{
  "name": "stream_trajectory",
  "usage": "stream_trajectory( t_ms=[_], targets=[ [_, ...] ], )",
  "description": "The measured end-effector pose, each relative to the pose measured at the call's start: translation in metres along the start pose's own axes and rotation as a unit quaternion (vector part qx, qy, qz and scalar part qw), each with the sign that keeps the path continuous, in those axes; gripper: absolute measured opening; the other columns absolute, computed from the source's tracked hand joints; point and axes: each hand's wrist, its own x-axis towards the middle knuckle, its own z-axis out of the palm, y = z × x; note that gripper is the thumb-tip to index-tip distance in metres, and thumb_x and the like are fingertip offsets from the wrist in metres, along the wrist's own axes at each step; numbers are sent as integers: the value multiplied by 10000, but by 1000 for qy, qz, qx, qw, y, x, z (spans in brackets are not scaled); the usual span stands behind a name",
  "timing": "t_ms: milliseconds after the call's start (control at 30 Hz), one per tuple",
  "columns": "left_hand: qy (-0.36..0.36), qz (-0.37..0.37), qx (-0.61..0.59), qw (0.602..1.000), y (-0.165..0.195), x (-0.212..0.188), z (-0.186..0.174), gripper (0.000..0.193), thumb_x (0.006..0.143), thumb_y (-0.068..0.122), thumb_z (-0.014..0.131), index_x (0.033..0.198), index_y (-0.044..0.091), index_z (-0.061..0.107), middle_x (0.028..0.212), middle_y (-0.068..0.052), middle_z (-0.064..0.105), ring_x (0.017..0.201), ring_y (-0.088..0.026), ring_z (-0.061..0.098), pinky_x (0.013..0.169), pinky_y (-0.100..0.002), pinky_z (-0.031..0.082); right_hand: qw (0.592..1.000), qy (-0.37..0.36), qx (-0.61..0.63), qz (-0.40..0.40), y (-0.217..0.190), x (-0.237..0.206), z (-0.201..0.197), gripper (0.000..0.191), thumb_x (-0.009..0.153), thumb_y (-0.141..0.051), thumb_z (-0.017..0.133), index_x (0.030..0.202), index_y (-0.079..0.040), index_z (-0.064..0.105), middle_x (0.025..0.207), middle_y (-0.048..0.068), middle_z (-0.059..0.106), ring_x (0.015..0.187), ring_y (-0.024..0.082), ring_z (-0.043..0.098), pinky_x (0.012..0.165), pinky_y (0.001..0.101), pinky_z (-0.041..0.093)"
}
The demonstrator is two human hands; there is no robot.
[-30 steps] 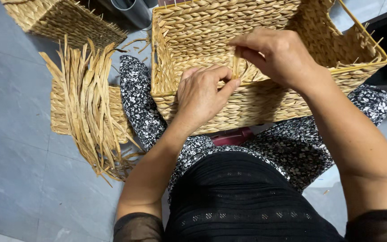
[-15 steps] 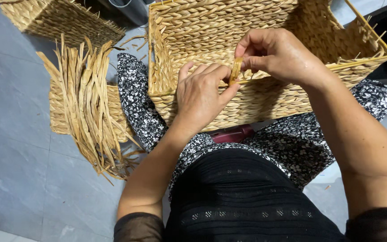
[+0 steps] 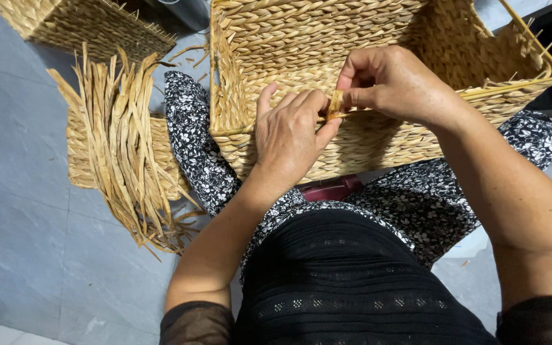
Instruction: The person sits on the floor with a woven water-hyacinth basket on their lap and wraps a flat wooden strip around the basket's rim, tucking and pressing the strip along the edge to bind it. They rotate the basket as they work and pull the strip tight section by section around the rim.
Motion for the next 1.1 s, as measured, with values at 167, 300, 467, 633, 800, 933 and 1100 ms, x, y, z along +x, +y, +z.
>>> stream_trajectory(
  t_ms=[167,300,467,633,800,933,1100],
  targets=[
    [-24,20,-49,998,-10,-14,-13,238,860,283,790,943,112,646,836,-10,698,810,-226,684,1061,-513,394,998,-50,-34,14,4,-4,12,134,829,-140,814,873,-58,718,766,-9,738,727,44,633,662,256,510],
    [-95,-21,-126,987,-23,-29,-28,193,935,280,719,968,97,670,825,-62,714,771,-285,692,829,-482,490,993,-77,-78,50,2,-8,26,210,846,-229,844,873,-56,728,739,78,693,680,133,574,617,326,466],
    [-95,-50,-110,988,-27,-50,-33,208,998,282,627,926,94,679,842,-107,719,828,-349,684,757,-487,496,945,9,-261,-197,-22,-37,38,208,911,-240,822,1045,-94,762,982,101,720,864,245,668,736,379,512],
    [-96,-63,-102,988,-27,-51,-34,216,980,287,592,923,101,686,871,-117,726,882,-356,683,776,-505,497,891,173,-314,-277,-11,-84,64,207,915,-110,796,1101,-130,708,1203,79,670,1134,284,637,948,434,481],
    [-137,-90,-110,980,-13,-25,-24,237,993,307,561,953,99,667,927,-131,727,904,-381,681,769,-522,492,862,245,-324,-303,23,-81,79,230,916,-182,839,1113,-169,721,1257,67,671,1165,281,613,997,470,424],
    [-159,-113,-98,976,-6,-22,-27,252,997,328,560,934,104,659,893,-130,729,871,-393,682,735,-529,496,844,293,-310,-324,31,-79,80,178,939,-196,853,1054,-189,717,1256,49,682,1145,275,613,1009,460,400],
    [-156,-128,-117,972,7,-16,-14,269,969,382,593,936,141,707,838,-114,738,809,-368,707,710,-506,522,885,265,-216,-317,42,-101,67,133,905,-64,784,976,-128,692,1165,7,705,1116,238,639,1125,480,337]
  ],
)
